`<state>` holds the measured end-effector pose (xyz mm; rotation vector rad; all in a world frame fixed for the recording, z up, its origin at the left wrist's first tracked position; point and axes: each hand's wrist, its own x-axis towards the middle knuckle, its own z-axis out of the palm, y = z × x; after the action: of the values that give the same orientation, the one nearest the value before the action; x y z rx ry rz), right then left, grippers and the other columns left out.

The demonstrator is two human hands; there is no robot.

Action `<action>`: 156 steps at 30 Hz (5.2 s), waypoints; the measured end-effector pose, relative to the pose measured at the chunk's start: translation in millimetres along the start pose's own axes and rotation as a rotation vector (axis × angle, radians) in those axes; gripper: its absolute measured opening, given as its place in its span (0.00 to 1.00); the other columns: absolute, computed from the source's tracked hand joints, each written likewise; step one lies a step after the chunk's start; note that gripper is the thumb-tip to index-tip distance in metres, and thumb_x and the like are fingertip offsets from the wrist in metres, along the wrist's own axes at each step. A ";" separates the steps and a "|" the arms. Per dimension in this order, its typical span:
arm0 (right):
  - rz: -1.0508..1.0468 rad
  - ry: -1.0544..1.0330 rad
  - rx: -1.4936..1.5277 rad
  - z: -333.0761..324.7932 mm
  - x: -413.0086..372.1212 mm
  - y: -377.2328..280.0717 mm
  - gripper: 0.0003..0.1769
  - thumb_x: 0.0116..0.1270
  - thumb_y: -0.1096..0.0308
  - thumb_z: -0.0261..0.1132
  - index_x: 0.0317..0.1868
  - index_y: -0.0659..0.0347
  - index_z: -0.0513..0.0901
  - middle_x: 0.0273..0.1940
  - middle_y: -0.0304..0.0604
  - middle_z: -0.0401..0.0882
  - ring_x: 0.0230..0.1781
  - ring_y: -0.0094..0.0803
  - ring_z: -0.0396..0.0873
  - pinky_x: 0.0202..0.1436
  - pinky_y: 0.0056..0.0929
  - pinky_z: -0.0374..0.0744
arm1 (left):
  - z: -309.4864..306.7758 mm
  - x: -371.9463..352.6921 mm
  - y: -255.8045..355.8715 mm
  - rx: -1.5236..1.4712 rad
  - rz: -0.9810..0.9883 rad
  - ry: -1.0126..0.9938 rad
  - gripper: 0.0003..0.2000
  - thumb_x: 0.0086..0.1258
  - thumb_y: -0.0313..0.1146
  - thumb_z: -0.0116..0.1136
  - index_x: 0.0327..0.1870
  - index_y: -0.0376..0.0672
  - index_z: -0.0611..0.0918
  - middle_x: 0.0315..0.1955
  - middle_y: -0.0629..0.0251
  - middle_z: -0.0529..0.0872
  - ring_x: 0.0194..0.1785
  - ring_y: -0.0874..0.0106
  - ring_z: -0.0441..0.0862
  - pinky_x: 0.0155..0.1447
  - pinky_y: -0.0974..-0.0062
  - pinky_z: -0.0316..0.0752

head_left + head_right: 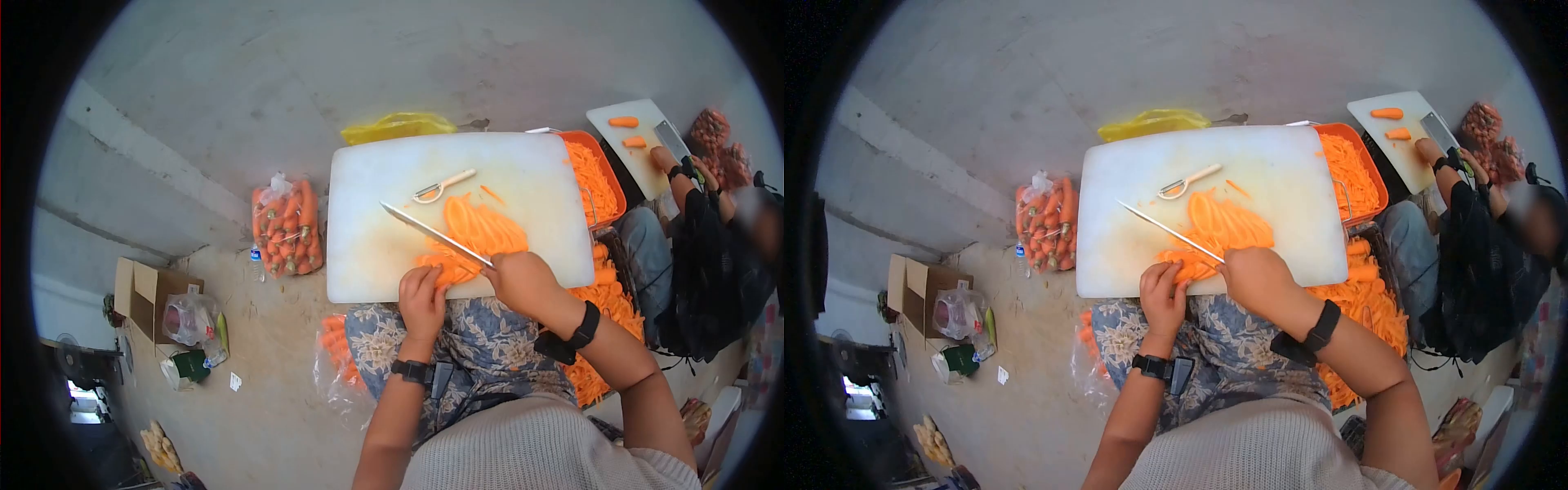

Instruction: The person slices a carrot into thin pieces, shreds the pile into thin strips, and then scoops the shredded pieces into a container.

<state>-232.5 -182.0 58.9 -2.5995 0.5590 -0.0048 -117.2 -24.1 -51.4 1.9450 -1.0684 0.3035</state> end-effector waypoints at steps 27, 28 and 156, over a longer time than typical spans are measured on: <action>0.040 -0.060 0.053 22.3 -4.5 12.2 0.14 0.67 0.62 0.61 0.31 0.65 0.81 0.26 0.56 0.80 0.28 0.53 0.80 0.35 0.47 0.77 | 0.3 -0.5 1.2 0.009 0.007 0.009 0.15 0.57 0.29 0.66 0.47 0.40 0.83 0.42 0.57 0.81 0.49 0.55 0.77 0.55 0.61 0.72; 0.029 -0.002 0.059 16.9 -6.8 8.7 0.14 0.67 0.61 0.61 0.31 0.65 0.80 0.25 0.56 0.80 0.28 0.53 0.80 0.35 0.47 0.77 | -0.1 -0.6 1.7 0.010 0.001 0.002 0.15 0.57 0.29 0.66 0.47 0.40 0.83 0.43 0.57 0.81 0.49 0.55 0.77 0.56 0.61 0.72; 0.011 -0.138 -0.090 27.7 1.0 -0.4 0.10 0.65 0.66 0.61 0.31 0.65 0.80 0.23 0.56 0.80 0.27 0.52 0.81 0.31 0.46 0.79 | -11.0 2.2 4.8 0.017 -0.070 0.019 0.13 0.53 0.27 0.69 0.41 0.37 0.84 0.44 0.55 0.81 0.54 0.54 0.77 0.58 0.62 0.73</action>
<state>-228.7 -169.5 34.5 -2.6576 0.5347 0.2066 -117.6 -18.0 -40.9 1.9864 -0.9866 0.2932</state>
